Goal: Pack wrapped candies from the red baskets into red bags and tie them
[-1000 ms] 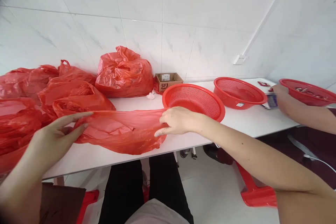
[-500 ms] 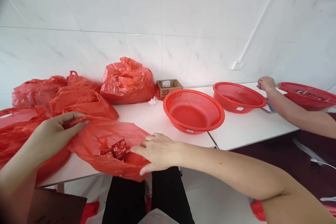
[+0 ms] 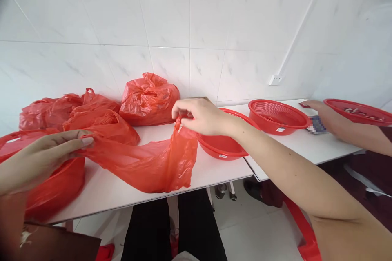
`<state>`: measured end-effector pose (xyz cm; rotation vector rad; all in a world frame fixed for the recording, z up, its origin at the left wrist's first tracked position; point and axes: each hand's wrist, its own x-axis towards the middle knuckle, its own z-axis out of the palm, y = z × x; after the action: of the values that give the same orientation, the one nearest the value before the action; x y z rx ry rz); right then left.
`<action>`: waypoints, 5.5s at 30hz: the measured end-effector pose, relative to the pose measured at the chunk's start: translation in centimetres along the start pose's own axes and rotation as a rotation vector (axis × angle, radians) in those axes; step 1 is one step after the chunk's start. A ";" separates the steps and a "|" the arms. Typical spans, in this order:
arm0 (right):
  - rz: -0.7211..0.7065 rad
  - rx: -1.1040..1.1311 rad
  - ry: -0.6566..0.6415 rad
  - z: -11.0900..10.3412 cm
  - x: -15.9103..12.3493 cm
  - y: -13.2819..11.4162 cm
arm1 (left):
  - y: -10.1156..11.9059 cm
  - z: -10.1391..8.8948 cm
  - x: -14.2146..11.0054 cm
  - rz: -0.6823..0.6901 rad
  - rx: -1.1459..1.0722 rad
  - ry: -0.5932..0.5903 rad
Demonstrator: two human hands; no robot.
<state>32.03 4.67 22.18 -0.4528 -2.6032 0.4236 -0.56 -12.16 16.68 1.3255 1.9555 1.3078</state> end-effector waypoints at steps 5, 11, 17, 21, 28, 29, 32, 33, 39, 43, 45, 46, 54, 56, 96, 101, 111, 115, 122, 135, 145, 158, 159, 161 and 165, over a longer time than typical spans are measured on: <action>0.144 0.076 0.095 0.1 1.6 1.6 | 2.1 3.7 -0.4 0.121 -0.584 -0.324; 0.130 0.490 -0.063 2.8 4.4 -0.6 | 5.0 8.8 0.0 0.136 -0.249 -0.598; -0.097 0.647 -0.073 6.6 6.3 -2.1 | 4.8 11.1 1.7 -0.039 -0.286 -0.489; 0.001 0.518 0.114 8.8 5.7 0.6 | 3.7 10.8 2.4 -0.096 -0.348 -0.431; 0.116 0.576 0.138 8.3 4.1 1.9 | 2.8 10.6 3.0 -0.111 -0.423 -0.483; 0.112 0.561 0.161 8.2 3.9 1.5 | 2.7 10.6 3.1 -0.094 -0.422 -0.502; 0.133 0.426 0.159 8.6 3.8 0.9 | 2.8 10.4 3.0 -0.041 -0.403 -0.548; 0.148 0.390 0.150 9.1 3.9 0.9 | 2.8 10.4 3.0 -0.032 -0.398 -0.553; 0.130 0.492 0.257 9.4 3.8 0.8 | 2.5 10.4 2.9 0.005 -0.424 -0.528; -0.036 0.502 0.192 8.3 2.3 -0.5 | 2.2 9.8 3.3 0.063 -0.406 -0.558; -0.106 0.548 0.170 8.7 1.9 -0.6 | 2.4 9.6 3.5 0.116 -0.340 -0.596; -0.100 0.606 0.174 9.3 1.9 -0.3 | 2.5 9.5 3.5 0.140 -0.292 -0.613; 0.278 0.977 0.131 16.0 3.3 3.3 | 1.2 12.0 3.2 0.415 0.274 -0.215; 0.264 1.079 0.050 16.2 3.0 3.5 | 0.4 12.7 3.2 0.460 0.296 -0.103; 0.691 -0.054 0.171 25.6 -2.4 9.0 | -14.0 18.9 -1.1 0.134 0.532 0.094; 0.749 -0.033 0.163 25.6 -2.5 8.6 | -14.7 19.4 -1.0 0.204 0.515 0.142; 0.590 -0.044 0.413 29.6 -2.1 6.1 | -15.7 21.8 -0.1 0.314 0.341 0.015; 0.538 -0.014 0.442 31.1 -2.5 7.2 | -15.9 22.0 0.0 0.235 0.299 -0.008; 0.639 0.312 0.455 29.7 -2.3 7.2 | -14.9 21.1 -0.1 0.166 0.157 -0.034; 0.742 0.363 0.480 26.4 3.9 11.9 | -11.1 17.3 -8.3 0.345 0.108 -0.064; 0.332 0.508 0.203 19.9 5.1 6.4 | -7.2 16.5 0.2 -0.169 -0.689 -0.124; 0.316 0.404 0.139 20.6 4.3 5.7 | -7.8 17.1 1.6 -0.162 -0.634 -0.143; 0.336 0.385 0.171 20.4 4.2 5.7 | -8.0 17.1 1.6 -0.160 -0.644 -0.153; 0.371 0.365 0.273 19.7 3.9 5.1 | -8.1 17.2 1.4 -0.151 -0.664 -0.177; 0.438 0.439 0.385 19.5 2.1 2.5 | -7.9 16.9 0.9 -0.133 -0.676 -0.227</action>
<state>21.34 3.51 5.60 -0.8515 -1.9577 0.9260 8.20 -4.34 2.13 0.9357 1.2517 1.4882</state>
